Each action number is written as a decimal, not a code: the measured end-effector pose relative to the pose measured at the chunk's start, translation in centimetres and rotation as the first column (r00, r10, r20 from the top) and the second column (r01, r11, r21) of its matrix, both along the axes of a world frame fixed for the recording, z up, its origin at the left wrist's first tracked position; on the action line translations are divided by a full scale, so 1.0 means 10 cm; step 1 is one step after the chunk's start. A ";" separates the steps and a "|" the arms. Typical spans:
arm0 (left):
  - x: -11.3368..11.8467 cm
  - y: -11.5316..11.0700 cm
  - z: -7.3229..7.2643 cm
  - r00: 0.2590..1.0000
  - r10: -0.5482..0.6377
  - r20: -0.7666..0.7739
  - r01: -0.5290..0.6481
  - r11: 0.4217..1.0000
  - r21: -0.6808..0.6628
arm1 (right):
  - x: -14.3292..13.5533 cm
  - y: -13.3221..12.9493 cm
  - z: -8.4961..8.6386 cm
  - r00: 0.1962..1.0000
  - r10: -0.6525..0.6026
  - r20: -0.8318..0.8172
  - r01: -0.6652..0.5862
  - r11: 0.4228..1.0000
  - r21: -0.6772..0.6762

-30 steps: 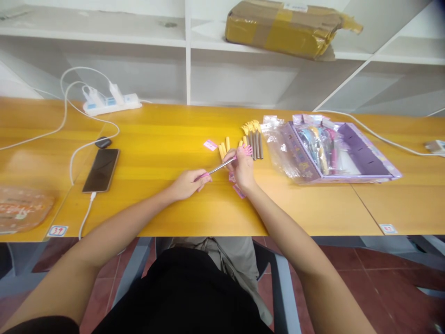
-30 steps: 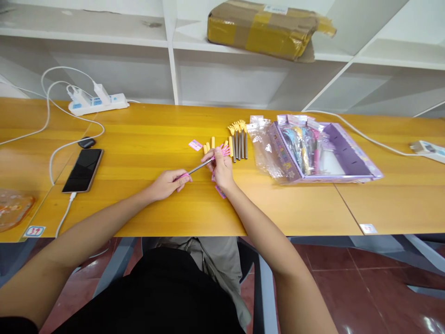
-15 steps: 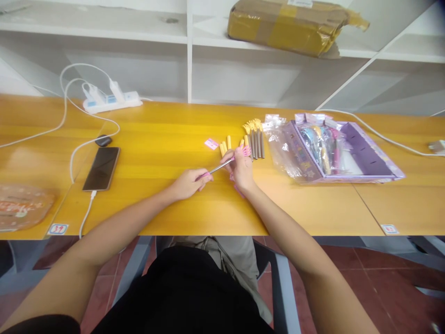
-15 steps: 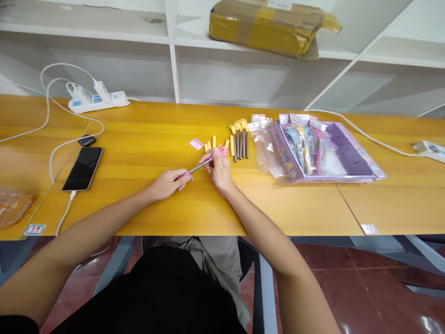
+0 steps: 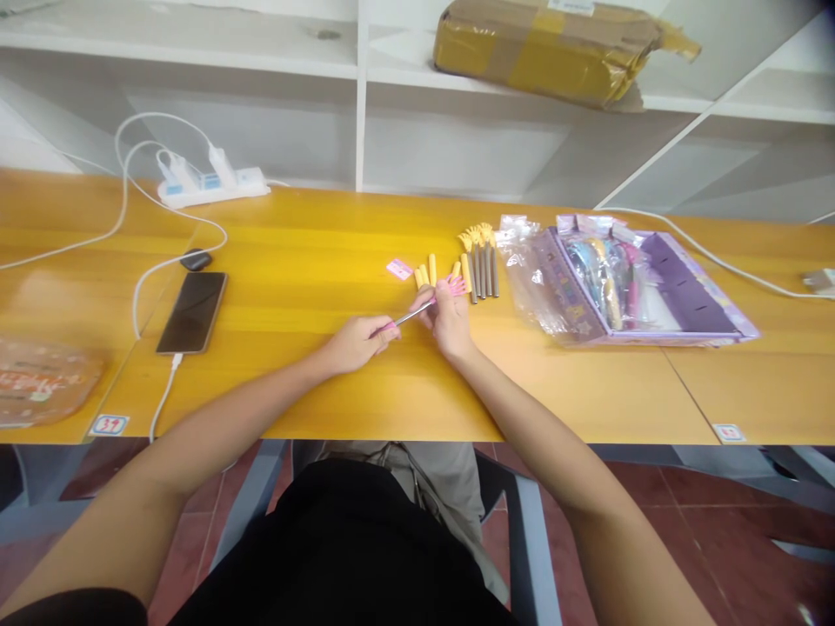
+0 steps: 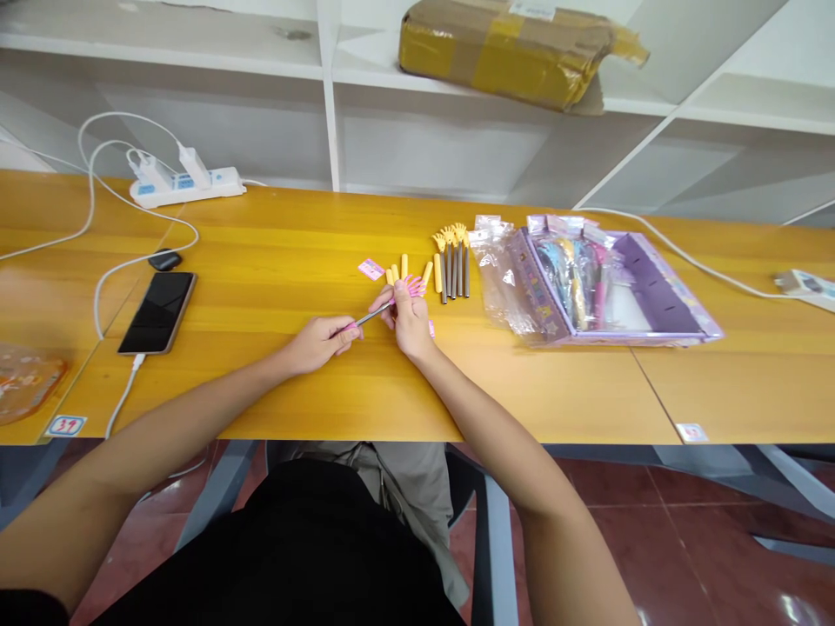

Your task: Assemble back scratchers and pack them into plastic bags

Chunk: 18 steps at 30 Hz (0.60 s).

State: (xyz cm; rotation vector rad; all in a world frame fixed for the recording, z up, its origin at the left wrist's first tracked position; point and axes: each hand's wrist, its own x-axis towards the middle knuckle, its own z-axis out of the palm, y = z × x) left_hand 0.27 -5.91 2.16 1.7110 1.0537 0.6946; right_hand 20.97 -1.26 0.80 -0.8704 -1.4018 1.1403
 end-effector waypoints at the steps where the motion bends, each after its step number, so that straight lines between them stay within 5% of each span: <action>1: 0.00 0.00 0.00 1.000 -0.002 0.002 0.002 1.000 -0.002 | 0.00 0.00 -0.01 1.000 0.001 0.008 -0.001 1.000 0.003; 18: 0.01 0.00 -0.06 1.000 0.002 0.001 -0.002 1.000 0.013 | -0.10 -0.06 0.03 0.999 0.044 -0.027 -0.043 0.999 0.011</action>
